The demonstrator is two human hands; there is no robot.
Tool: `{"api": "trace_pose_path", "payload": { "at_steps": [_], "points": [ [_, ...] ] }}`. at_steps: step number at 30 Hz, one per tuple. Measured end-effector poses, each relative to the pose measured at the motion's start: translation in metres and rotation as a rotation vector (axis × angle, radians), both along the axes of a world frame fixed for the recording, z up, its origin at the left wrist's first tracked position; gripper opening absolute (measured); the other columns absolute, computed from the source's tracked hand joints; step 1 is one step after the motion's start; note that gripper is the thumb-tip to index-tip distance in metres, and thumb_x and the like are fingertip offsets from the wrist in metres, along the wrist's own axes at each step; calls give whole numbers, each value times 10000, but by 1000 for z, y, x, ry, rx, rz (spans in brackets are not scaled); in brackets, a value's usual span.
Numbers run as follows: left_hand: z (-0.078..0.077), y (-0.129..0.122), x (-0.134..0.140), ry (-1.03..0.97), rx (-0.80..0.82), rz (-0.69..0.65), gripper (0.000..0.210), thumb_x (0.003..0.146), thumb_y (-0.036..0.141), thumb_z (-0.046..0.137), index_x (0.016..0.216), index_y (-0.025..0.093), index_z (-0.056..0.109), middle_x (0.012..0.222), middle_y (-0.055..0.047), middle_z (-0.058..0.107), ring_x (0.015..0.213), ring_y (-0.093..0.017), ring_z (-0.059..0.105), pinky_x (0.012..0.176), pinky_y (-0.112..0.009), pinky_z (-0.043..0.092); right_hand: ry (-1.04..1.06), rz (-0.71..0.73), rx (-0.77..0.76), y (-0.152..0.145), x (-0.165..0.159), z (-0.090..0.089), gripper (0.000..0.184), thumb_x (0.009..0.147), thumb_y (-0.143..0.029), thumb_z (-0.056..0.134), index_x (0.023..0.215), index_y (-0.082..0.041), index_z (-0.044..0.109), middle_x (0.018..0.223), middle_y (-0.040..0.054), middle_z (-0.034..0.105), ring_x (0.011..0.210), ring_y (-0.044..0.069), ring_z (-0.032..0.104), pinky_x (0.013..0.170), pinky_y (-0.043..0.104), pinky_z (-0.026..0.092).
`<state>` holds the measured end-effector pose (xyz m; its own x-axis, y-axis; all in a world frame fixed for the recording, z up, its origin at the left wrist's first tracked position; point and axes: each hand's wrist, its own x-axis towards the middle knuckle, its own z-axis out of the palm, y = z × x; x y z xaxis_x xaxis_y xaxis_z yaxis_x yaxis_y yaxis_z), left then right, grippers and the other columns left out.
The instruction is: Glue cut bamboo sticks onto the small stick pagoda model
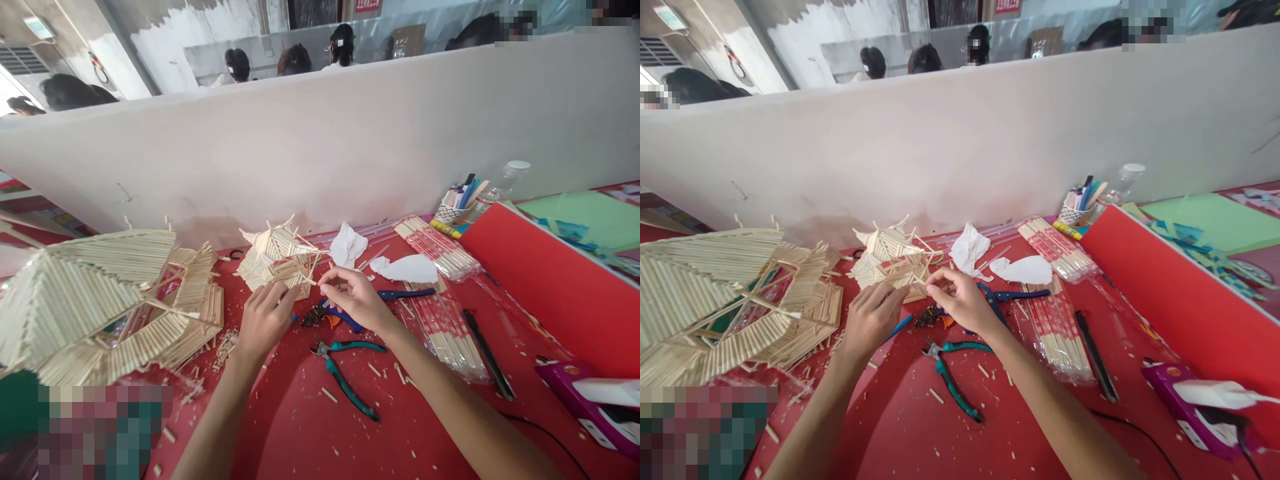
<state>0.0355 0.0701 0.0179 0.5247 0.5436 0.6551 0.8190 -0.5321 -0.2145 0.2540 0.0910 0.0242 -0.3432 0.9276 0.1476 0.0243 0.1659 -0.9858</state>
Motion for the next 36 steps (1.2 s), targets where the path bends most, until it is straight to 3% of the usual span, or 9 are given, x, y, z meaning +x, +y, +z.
{"api": "trace_pose_path", "payload": {
  "at_steps": [6, 9, 12, 15, 36],
  "points": [
    [0, 0, 1, 10, -16, 5, 222, 903, 33, 577, 964, 216, 686, 746, -6, 612, 692, -168, 561, 669, -299, 393, -69, -11, 79, -3, -1, 0, 169, 927, -360, 602, 933, -200, 657, 815, 9, 646, 646, 127, 572, 587, 248, 459],
    [1, -1, 0, 23, -19, 28, 211, 908, 49, 572, 958, 220, 684, 757, -12, 621, 700, -171, 573, 678, -302, 393, -185, 17, 170, -8, -3, 1, 254, 957, -329, 563, 1127, -194, 695, 892, 40, 704, 692, 141, 598, 618, 256, 462],
    [2, -1, 0, 30, -32, 48, 187, 919, 67, 566, 937, 216, 677, 762, -19, 621, 715, -178, 586, 687, -303, 398, -354, 61, 201, -13, -7, 2, 419, 971, -310, 541, 1364, -195, 629, 803, 28, 710, 641, 151, 595, 608, 267, 450],
    [2, -1, 0, 35, -46, 60, 180, 929, 71, 557, 909, 210, 668, 758, -23, 616, 719, -184, 589, 691, -305, 407, -454, 108, 211, -16, -9, 2, 498, 985, -309, 520, 1471, -207, 553, 727, 4, 696, 618, 158, 600, 632, 277, 454],
    [8, 2, -4, -22, -108, 90, 51, 988, 221, 592, 1000, 199, 636, 893, -48, 705, 796, -206, 640, 733, -332, 422, -522, 146, 229, -17, -10, 4, 558, 980, -287, 516, 1536, -246, 484, 808, 15, 757, 672, 162, 643, 678, 286, 475]
  ]
}}
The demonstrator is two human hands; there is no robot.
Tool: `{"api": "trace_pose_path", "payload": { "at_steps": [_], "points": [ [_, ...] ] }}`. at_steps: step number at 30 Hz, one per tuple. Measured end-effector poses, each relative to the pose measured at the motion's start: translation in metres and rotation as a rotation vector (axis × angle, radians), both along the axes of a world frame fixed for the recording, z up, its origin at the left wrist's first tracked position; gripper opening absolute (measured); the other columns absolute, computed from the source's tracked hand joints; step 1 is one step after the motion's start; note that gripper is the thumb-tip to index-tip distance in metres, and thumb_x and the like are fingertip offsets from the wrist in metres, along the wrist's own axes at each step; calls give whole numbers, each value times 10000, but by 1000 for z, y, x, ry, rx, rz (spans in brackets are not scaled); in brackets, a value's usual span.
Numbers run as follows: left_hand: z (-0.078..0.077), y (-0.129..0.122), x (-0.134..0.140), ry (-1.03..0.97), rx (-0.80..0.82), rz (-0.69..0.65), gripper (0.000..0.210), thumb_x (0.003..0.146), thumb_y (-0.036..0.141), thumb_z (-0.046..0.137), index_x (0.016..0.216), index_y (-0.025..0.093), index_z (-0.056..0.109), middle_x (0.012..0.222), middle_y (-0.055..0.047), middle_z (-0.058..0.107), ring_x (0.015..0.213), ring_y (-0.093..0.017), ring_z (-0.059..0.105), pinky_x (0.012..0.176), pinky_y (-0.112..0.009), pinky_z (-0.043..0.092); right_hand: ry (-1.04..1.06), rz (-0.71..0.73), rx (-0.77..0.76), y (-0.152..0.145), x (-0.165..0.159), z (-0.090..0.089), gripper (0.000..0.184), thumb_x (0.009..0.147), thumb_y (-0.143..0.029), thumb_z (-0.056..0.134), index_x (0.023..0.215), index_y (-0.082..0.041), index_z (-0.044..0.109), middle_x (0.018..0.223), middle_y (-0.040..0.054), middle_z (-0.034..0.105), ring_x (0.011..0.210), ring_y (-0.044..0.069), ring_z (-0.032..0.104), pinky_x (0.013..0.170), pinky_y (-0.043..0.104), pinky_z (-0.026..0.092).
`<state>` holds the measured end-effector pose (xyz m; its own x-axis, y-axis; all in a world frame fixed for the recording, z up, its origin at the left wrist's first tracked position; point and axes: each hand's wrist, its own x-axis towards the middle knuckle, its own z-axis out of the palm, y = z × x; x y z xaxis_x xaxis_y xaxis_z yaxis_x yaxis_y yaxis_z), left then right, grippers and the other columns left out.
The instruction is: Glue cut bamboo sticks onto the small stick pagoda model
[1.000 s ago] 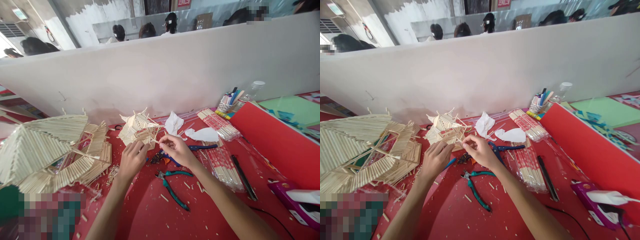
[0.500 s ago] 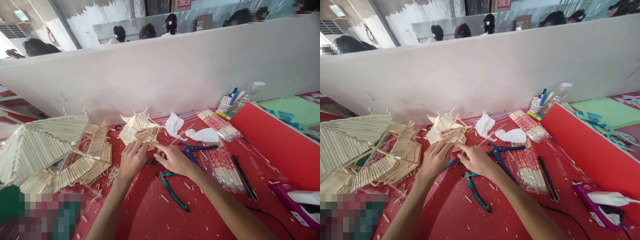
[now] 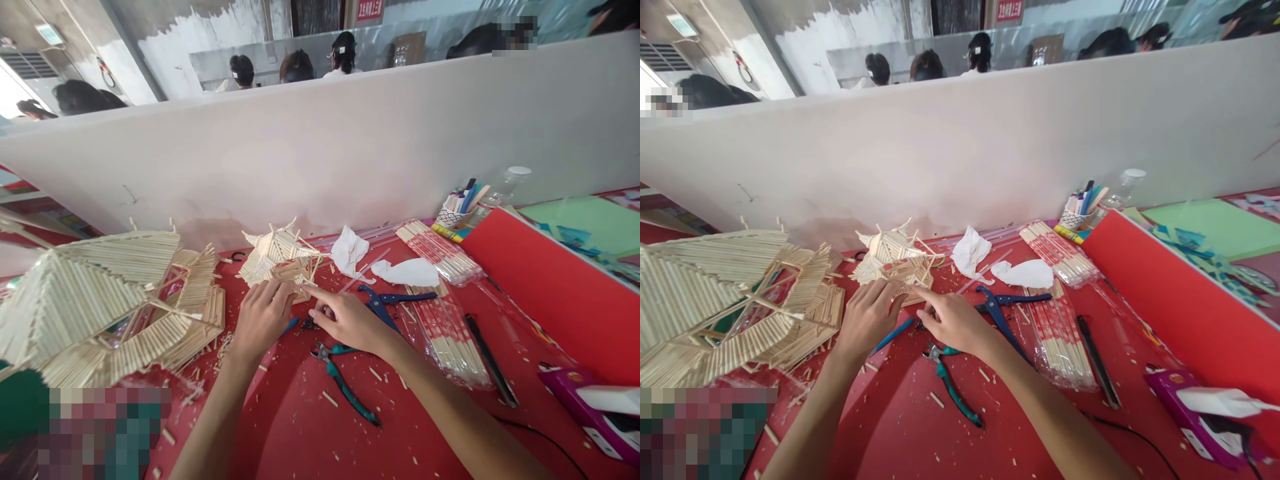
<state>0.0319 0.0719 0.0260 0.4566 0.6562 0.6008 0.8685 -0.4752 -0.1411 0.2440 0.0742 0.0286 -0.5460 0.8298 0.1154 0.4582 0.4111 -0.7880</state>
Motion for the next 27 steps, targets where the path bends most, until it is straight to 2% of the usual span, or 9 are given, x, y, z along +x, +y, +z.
{"api": "trace_pose_path", "payload": {
  "at_steps": [9, 13, 15, 17, 19, 21, 23, 27],
  "points": [
    [1, 0, 0, -1, -9, -9, 56, 988, 204, 574, 1013, 209, 624, 910, -49, 709, 807, -203, 648, 743, -330, 436, -18, 6, 2, -1, 1, 2, 568, 974, -297, 517, 1537, -231, 479, 862, 32, 773, 723, 180, 668, 712, 310, 490],
    [6, 0, -2, 2, -22, -58, 70, 989, 188, 552, 971, 204, 618, 870, -44, 695, 777, -188, 641, 729, -318, 442, -24, -4, 17, 0, 6, 8, 536, 979, -305, 521, 1509, -229, 509, 875, 29, 770, 747, 180, 679, 724, 305, 479],
    [9, -2, -3, 16, -19, -134, 111, 991, 169, 528, 920, 202, 608, 796, -25, 667, 724, -169, 619, 706, -306, 442, -27, -15, 31, 0, 12, 14, 427, 976, -308, 536, 1387, -236, 623, 859, 26, 763, 737, 176, 675, 704, 297, 462],
    [13, -5, -4, 46, -19, -237, 156, 991, 153, 506, 874, 201, 597, 718, 0, 626, 658, -145, 586, 657, -286, 429, -66, -14, 59, 1, 20, 21, 269, 978, -313, 541, 1152, -241, 734, 806, 20, 745, 690, 167, 648, 668, 293, 429],
    [16, -8, -3, 91, -47, -332, 199, 990, 146, 487, 827, 202, 585, 660, 20, 587, 599, -127, 550, 592, -273, 399, -151, 5, 91, 2, 30, 27, 223, 982, -312, 539, 933, -236, 744, 729, 14, 711, 644, 162, 611, 641, 295, 389],
    [18, -12, -1, 142, -128, -383, 228, 987, 149, 469, 793, 205, 576, 630, 26, 570, 549, -121, 522, 539, -271, 368, -256, 43, 107, 4, 40, 28, 222, 981, -297, 552, 843, -232, 713, 722, 17, 704, 666, 170, 612, 642, 300, 365],
    [19, -15, 3, 188, -274, -376, 219, 980, 164, 467, 801, 209, 585, 635, 22, 591, 511, -123, 517, 509, -274, 357, -376, 68, 103, 7, 50, 27, 194, 979, -283, 569, 843, -227, 695, 783, 34, 723, 723, 192, 637, 644, 306, 355],
    [16, -22, 6, 245, -586, -222, 142, 927, 156, 533, 843, 219, 628, 696, -9, 682, 522, -157, 602, 496, -269, 351, -678, 51, 79, 13, 64, 21, 158, 976, -251, 583, 863, -210, 686, 837, 79, 738, 787, 244, 682, 619, 307, 354]
  ]
}}
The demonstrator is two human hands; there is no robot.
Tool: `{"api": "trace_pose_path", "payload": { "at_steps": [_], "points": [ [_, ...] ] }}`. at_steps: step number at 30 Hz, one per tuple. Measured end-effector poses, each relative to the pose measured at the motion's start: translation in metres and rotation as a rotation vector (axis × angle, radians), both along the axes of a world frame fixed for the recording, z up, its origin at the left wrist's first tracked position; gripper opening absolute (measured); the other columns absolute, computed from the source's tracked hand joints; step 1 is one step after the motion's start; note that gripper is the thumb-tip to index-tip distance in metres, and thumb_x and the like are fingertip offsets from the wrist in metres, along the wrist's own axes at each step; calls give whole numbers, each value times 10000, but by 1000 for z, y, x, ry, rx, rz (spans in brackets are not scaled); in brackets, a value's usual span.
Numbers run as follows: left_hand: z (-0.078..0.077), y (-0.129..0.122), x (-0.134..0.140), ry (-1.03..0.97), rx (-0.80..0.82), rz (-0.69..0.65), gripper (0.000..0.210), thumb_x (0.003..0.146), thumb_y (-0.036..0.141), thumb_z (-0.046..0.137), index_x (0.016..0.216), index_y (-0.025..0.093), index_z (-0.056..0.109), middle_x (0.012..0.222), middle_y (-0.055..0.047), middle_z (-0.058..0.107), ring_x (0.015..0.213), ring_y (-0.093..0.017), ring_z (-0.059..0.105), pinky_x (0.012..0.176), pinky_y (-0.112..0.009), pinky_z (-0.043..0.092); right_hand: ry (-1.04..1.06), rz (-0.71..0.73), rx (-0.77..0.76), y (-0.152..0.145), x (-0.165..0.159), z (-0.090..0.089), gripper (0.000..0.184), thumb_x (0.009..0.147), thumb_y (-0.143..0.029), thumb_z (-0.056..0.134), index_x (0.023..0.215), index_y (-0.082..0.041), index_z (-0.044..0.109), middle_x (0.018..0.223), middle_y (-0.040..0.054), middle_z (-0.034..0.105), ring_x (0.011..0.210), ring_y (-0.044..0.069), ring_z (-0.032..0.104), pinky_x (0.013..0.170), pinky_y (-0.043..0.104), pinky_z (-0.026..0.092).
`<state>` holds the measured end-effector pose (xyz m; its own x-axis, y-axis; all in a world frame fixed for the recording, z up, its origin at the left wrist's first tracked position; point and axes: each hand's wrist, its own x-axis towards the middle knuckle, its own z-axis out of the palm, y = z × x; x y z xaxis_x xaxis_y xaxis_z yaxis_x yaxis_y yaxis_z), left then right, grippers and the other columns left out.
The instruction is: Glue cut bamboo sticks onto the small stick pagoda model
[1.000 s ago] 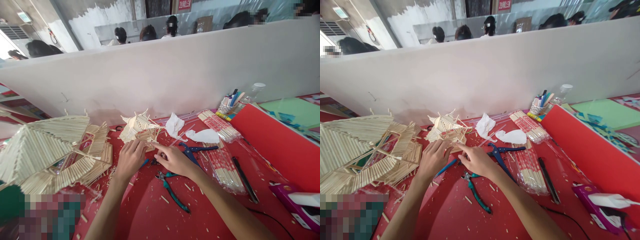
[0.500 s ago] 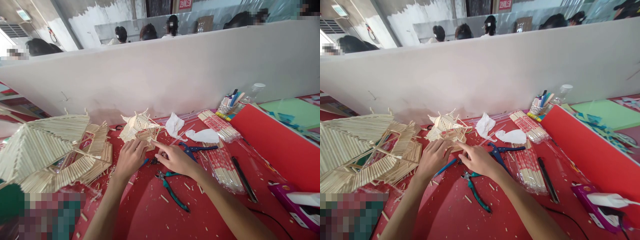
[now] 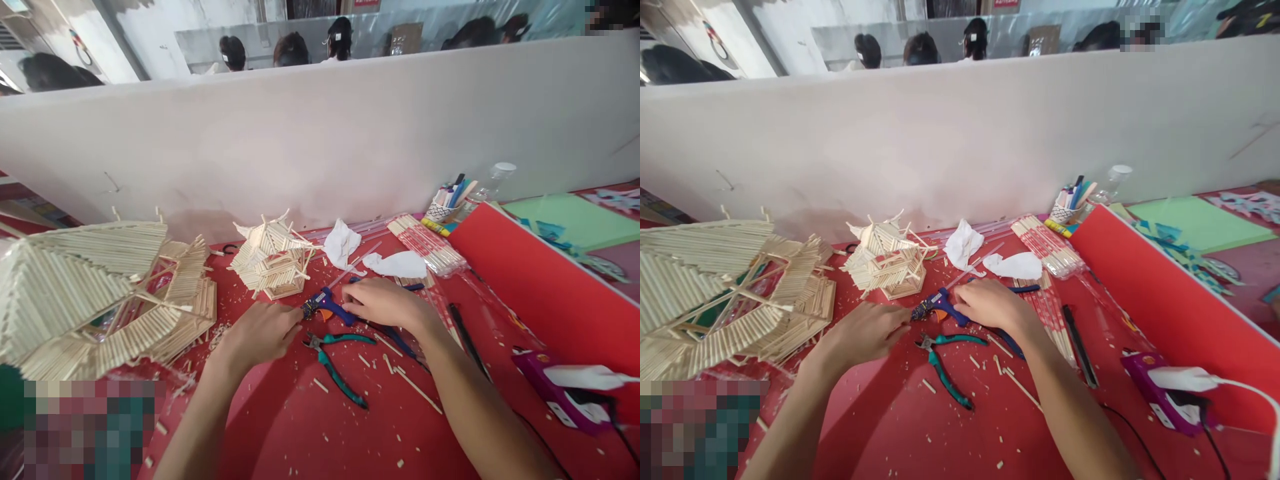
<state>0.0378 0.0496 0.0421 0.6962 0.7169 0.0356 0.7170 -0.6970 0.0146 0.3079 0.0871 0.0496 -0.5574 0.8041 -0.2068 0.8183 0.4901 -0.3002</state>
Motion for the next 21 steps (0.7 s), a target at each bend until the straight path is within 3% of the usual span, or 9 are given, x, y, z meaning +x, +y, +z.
{"api": "trace_pose_path", "payload": {
  "at_steps": [4, 6, 9, 12, 16, 19, 21],
  "points": [
    [-10, -5, -9, 84, -133, 147, 142, 845, 111, 591, 795, 228, 654, 673, -22, 697, 543, -186, 650, 496, -257, 346, -167, 19, -12, -9, -10, 3, 136, 962, -280, 622, 933, -189, 719, 945, 121, 769, 877, 288, 726, 655, 314, 418],
    [-13, -7, -15, 105, -164, 208, 127, 826, 127, 617, 758, 229, 651, 645, -20, 685, 522, -188, 647, 490, -256, 352, -218, 45, -21, -21, -25, 6, 244, 940, -395, 672, 993, -165, 735, 1000, 162, 773, 931, 333, 735, 692, 343, 460],
    [-15, -8, -20, 136, -184, 290, 95, 829, 162, 640, 753, 219, 653, 671, -47, 702, 557, -219, 674, 503, -272, 390, -308, 40, -95, -41, -53, 7, 472, 786, -560, 815, 989, -137, 759, 958, 193, 775, 940, 364, 741, 746, 380, 507],
    [-14, -8, -22, 187, -210, 347, 94, 856, 157, 611, 823, 208, 683, 762, -80, 747, 632, -243, 713, 535, -286, 433, -340, 14, -73, -56, -73, 3, 534, 709, -582, 873, 982, -135, 772, 966, 202, 774, 918, 339, 748, 755, 367, 525],
    [-12, -9, -26, 208, -214, 362, 141, 891, 162, 566, 866, 199, 700, 791, -84, 760, 672, -238, 731, 566, -284, 459, -344, 33, -67, -58, -78, 2, 454, 779, -531, 843, 993, -138, 772, 999, 200, 776, 934, 330, 751, 754, 353, 530],
    [-7, -10, -24, 197, -244, 390, 177, 921, 186, 532, 892, 192, 707, 801, -97, 755, 692, -243, 731, 606, -303, 497, -328, 35, -63, -48, -61, 10, 343, 917, -467, 720, 1005, -138, 764, 997, 190, 780, 953, 336, 754, 766, 358, 528],
    [0, -10, -20, 234, -315, 423, 213, 947, 209, 501, 932, 181, 711, 862, -122, 760, 756, -268, 741, 650, -329, 522, -330, -46, -18, -37, -41, 14, 320, 958, -437, 666, 1020, -136, 754, 1032, 188, 773, 983, 348, 745, 781, 373, 527]
  ]
}}
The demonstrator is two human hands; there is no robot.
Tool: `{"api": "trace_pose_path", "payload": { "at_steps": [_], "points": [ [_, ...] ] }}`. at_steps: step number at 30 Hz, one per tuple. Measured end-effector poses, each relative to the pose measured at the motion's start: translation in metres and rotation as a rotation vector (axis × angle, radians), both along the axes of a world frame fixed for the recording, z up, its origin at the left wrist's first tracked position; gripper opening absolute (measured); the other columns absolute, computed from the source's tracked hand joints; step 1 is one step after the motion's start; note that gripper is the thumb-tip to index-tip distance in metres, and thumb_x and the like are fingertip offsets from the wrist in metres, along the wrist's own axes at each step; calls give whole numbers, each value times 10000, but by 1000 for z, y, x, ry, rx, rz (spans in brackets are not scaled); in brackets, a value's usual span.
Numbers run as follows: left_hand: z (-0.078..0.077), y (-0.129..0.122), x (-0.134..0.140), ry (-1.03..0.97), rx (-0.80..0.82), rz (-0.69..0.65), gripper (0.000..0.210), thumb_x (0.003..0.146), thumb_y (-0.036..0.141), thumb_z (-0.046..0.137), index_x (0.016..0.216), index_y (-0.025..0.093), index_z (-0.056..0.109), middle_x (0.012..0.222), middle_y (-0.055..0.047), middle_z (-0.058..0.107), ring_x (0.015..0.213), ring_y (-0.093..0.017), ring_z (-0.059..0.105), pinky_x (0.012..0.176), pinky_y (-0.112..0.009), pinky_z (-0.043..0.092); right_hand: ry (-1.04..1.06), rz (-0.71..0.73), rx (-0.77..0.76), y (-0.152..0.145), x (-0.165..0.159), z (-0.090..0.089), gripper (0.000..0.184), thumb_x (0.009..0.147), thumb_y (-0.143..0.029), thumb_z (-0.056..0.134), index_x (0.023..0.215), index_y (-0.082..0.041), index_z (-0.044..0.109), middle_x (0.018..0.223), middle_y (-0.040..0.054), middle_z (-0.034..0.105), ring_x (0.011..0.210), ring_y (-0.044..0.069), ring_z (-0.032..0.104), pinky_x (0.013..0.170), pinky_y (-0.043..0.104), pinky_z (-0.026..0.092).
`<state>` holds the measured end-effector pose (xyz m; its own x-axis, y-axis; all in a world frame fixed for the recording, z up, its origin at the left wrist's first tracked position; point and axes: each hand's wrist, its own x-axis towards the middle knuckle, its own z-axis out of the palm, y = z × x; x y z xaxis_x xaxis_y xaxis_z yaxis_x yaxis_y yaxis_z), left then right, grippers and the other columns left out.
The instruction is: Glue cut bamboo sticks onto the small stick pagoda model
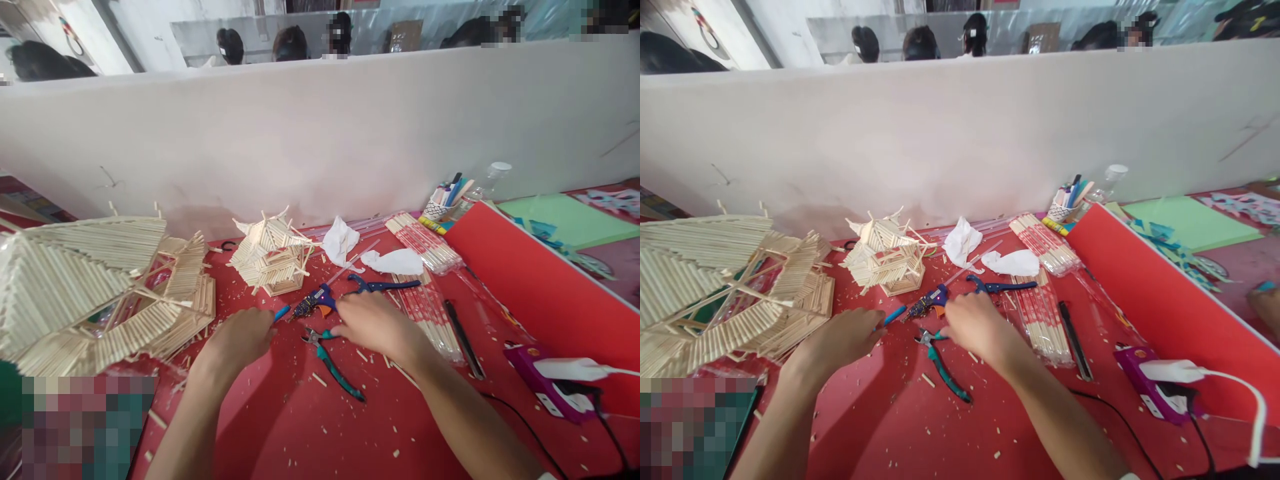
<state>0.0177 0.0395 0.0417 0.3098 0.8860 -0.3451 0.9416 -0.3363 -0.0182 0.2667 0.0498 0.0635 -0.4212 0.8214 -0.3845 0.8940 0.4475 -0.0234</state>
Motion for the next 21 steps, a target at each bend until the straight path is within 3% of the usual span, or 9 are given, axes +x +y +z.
{"api": "trace_pose_path", "payload": {
  "at_steps": [3, 5, 9, 13, 16, 21],
  "points": [
    [10, 0, 9, 34, -99, 19, 257, 973, 227, 462, 984, 159, 709, 949, -151, 757, 851, -297, 746, 713, -355, 533, -49, -155, 82, 19, 33, -2, 348, 917, -425, 701, 1109, -135, 715, 1140, 199, 741, 1071, 370, 709, 851, 422, 524],
    [15, 0, 13, 34, -130, 23, 263, 977, 226, 457, 997, 154, 709, 976, -158, 754, 886, -304, 745, 735, -360, 531, -76, -272, 57, 30, 48, -9, 546, 818, -511, 778, 1215, -155, 667, 1216, 202, 714, 1159, 406, 660, 883, 469, 523],
    [14, -1, 14, 7, -136, 26, 243, 979, 248, 484, 991, 162, 712, 977, -157, 759, 910, -313, 743, 722, -356, 517, -84, -351, -23, 43, 58, -25, 812, 705, -533, 853, 1369, -165, 564, 1323, 224, 659, 1237, 439, 603, 942, 558, 497],
    [15, -3, 13, -13, -112, -1, 247, 994, 262, 474, 966, 173, 702, 944, -139, 762, 870, -315, 748, 657, -338, 476, -125, -364, -34, 46, 54, -31, 759, 716, -481, 858, 1343, -144, 595, 1379, 246, 609, 1283, 442, 557, 977, 564, 483],
    [24, -5, 15, -68, -51, -22, 271, 1021, 282, 441, 949, 189, 685, 860, -101, 753, 775, -281, 741, 597, -308, 426, -143, -371, -33, 47, 51, -31, 653, 743, -412, 836, 1303, -144, 636, 1369, 231, 610, 1281, 412, 560, 971, 503, 497],
    [36, -2, 22, -235, 255, -13, 207, 1029, 282, 460, 961, 226, 647, 856, -26, 737, 677, -197, 690, 560, -269, 356, -147, -337, -18, 48, 50, -32, 443, 807, -305, 759, 1207, -121, 708, 1319, 234, 621, 1227, 377, 601, 948, 440, 505]
  ]
}}
